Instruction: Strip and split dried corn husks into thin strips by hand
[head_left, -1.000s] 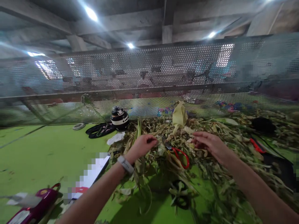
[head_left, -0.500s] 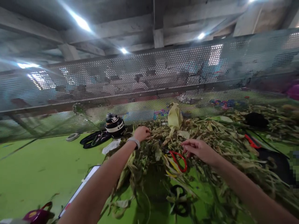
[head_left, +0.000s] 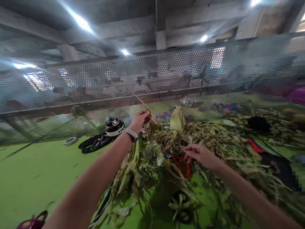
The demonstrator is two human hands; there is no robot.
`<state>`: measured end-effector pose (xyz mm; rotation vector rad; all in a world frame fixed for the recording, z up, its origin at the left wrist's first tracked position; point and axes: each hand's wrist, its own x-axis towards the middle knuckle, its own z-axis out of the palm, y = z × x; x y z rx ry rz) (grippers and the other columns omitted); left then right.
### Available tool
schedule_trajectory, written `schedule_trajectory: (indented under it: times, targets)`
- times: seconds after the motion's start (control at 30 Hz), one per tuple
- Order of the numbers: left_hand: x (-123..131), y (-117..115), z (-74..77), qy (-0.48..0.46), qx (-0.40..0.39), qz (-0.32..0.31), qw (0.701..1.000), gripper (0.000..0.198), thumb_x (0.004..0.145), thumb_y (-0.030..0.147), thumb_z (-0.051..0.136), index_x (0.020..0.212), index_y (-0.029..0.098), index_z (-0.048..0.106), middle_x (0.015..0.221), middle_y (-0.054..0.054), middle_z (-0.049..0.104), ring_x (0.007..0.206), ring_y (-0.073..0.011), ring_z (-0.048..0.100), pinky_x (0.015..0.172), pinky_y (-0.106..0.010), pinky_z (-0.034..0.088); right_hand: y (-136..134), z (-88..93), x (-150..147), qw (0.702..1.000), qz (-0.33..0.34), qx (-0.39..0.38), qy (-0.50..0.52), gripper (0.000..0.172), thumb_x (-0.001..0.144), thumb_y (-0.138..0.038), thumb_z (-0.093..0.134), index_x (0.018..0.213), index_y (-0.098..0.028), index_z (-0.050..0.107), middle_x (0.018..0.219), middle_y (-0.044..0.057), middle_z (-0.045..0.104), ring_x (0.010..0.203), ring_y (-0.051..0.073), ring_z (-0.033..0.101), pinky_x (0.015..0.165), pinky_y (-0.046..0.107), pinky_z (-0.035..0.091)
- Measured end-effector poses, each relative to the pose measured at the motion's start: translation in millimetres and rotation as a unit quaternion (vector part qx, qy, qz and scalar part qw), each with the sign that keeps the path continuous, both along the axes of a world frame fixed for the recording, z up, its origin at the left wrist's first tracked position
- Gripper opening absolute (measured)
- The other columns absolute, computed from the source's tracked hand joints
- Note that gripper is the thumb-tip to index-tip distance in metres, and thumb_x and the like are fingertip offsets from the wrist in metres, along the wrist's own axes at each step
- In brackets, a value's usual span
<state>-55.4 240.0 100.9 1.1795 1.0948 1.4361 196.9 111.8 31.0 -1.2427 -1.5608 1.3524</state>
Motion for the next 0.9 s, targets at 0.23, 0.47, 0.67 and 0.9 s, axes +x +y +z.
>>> schedule_trajectory:
  times: [0.23,0.47,0.67,0.9]
  targets:
    - [35.5,-24.4,9.4,-0.182,0.011,-0.080,0.980,0.014,0.077,0.020,0.062,0.066,0.015,0.054,0.057,0.005,0.056,0.049,-0.0039,0.052,0.052,-0.015,0.044,-7.5,5.9,-7.8,0.992,-0.058,-0.044,0.107,0.024,0.074,-0.038,0.063,0.084,-0.016,0.063,0.073,0.002,0.069,0.058,0.012,0.062,0.058,0.024,0.045]
    - [53.7,-53.7,-11.8,-0.211,-0.016,-0.183,0.960,0.009,0.075,0.021,0.064,0.075,0.018,0.056,0.060,0.006,0.055,0.048,-0.0046,0.051,0.047,-0.015,0.042,-12.5,2.1,-12.8,0.962,-0.035,-0.091,0.253,0.027,0.080,-0.042,0.059,0.093,-0.018,0.060,0.091,0.007,0.070,0.075,0.017,0.066,0.065,0.028,0.049]
    - [44.8,-60.9,-16.3,-0.162,-0.053,-0.251,0.953,0.010,0.070,0.016,0.064,0.068,0.016,0.054,0.061,0.003,0.055,0.052,-0.0077,0.052,0.051,-0.018,0.043,-9.3,1.1,-12.3,0.932,-0.030,-0.076,0.353,0.032,0.077,-0.032,0.064,0.107,-0.025,0.054,0.100,0.003,0.068,0.076,0.016,0.066,0.066,0.027,0.050]
    - [50.5,-86.4,-50.6,-0.105,-0.100,-0.288,0.947,0.004,0.061,0.018,0.060,0.061,0.014,0.057,0.064,-0.002,0.058,0.060,-0.0127,0.055,0.060,-0.024,0.045,-6.3,-6.5,-18.0,0.914,-0.141,-0.025,0.378,0.036,0.064,-0.025,0.074,0.097,-0.023,0.059,0.086,-0.002,0.068,0.072,0.012,0.063,0.067,0.022,0.049]
